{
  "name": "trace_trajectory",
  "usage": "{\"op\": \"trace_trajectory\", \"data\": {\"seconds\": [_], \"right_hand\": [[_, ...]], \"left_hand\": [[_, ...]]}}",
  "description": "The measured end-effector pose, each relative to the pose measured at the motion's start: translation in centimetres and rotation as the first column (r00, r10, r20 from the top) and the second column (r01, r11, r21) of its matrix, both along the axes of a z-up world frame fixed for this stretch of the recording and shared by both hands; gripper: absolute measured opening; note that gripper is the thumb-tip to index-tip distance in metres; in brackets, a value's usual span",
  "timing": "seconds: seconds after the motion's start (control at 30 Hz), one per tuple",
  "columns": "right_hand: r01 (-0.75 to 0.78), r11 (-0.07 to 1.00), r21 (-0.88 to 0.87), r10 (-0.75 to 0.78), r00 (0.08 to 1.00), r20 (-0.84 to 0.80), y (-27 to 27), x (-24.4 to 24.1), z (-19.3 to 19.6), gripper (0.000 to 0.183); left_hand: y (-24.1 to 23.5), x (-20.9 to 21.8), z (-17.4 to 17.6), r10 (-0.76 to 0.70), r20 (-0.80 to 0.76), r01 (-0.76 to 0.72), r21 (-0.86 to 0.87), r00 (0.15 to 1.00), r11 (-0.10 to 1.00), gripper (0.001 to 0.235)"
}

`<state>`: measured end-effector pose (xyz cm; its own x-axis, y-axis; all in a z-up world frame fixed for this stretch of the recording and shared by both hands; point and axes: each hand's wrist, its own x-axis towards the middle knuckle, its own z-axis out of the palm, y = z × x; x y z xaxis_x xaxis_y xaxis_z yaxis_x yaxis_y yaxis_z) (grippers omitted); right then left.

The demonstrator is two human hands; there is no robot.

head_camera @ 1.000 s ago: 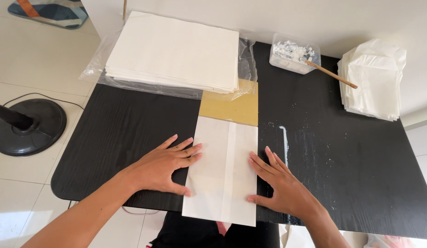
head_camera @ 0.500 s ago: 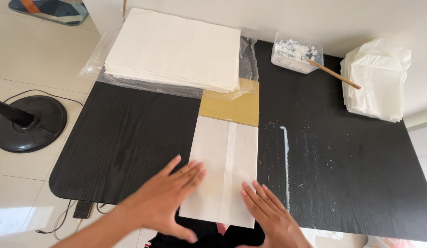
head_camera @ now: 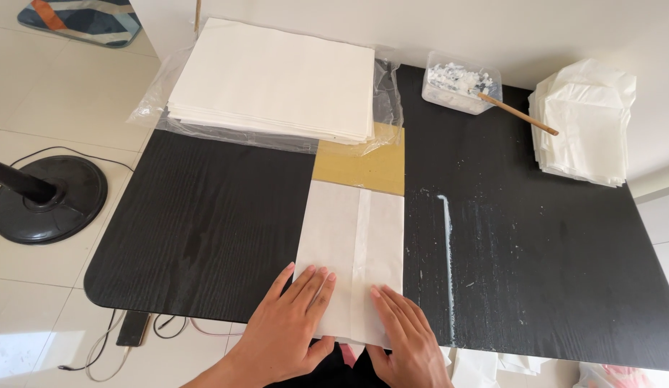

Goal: Manually assembling paper bags by folding paper sheets around a template and applying glue with a brush.

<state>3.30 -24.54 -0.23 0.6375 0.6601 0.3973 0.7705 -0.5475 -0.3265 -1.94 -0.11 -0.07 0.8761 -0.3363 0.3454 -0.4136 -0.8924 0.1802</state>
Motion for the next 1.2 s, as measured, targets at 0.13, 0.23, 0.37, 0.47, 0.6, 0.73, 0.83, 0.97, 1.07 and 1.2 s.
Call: {"op": "trace_trajectory", "data": {"seconds": [0.13,0.23,0.37,0.47,0.6,0.73,0.83,0.97,1.07,1.2], "right_hand": [[0.118,0.992,0.036,-0.12,0.992,0.03,1.0,0.0,-0.8,0.072],[0.158,0.986,0.047,-0.155,0.985,-0.071,1.2,0.3,-1.0,0.074],[0.21,0.977,0.024,-0.206,0.972,-0.115,1.4,0.4,-0.9,0.078],[0.228,0.973,-0.04,-0.231,0.959,-0.164,1.4,0.5,-0.4,0.083],[0.202,0.978,-0.045,-0.205,0.974,-0.092,1.2,0.3,-0.8,0.078],[0.262,0.964,-0.044,-0.265,0.947,-0.181,1.5,0.5,0.4,0.08],[0.339,0.926,-0.168,-0.378,0.847,-0.373,2.4,1.2,2.8,0.061],[0.387,0.874,-0.293,-0.481,0.768,-0.422,3.5,2.7,5.5,0.043],[0.373,0.871,-0.32,-0.488,0.737,-0.468,3.6,3.0,6.4,0.04],[0.374,0.848,-0.375,-0.528,0.549,-0.648,4.3,2.8,10.2,0.053]], "left_hand": [[0.0,0.2,1.0,-0.001,-0.005,0.001,0.005,1.0,1.0,0.084],[0.4,0.5,2.3,-0.014,-0.077,0.012,-0.03,0.997,0.999,0.094],[1.1,0.7,3.4,-0.083,-0.163,0.051,-0.192,0.983,0.98,0.077],[1.1,1.0,3.4,-0.088,-0.172,0.049,-0.22,0.981,0.974,0.062],[1.4,1.3,3.4,-0.099,-0.226,0.055,-0.19,0.969,0.98,0.061],[2.1,2.3,4.3,-0.143,-0.359,0.066,-0.219,0.922,0.974,0.064],[2.2,3.4,5.3,-0.22,-0.44,0.074,-0.325,0.871,0.943,0.061],[2.5,4.9,6.5,-0.181,-0.652,-0.092,-0.361,0.736,0.928,0.057],[2.4,5.5,5.7,-0.183,-0.64,-0.139,-0.418,0.746,0.898,0.056],[1.8,5.7,6.5,-0.124,-0.645,-0.254,-0.461,0.754,0.85,0.056]]}}
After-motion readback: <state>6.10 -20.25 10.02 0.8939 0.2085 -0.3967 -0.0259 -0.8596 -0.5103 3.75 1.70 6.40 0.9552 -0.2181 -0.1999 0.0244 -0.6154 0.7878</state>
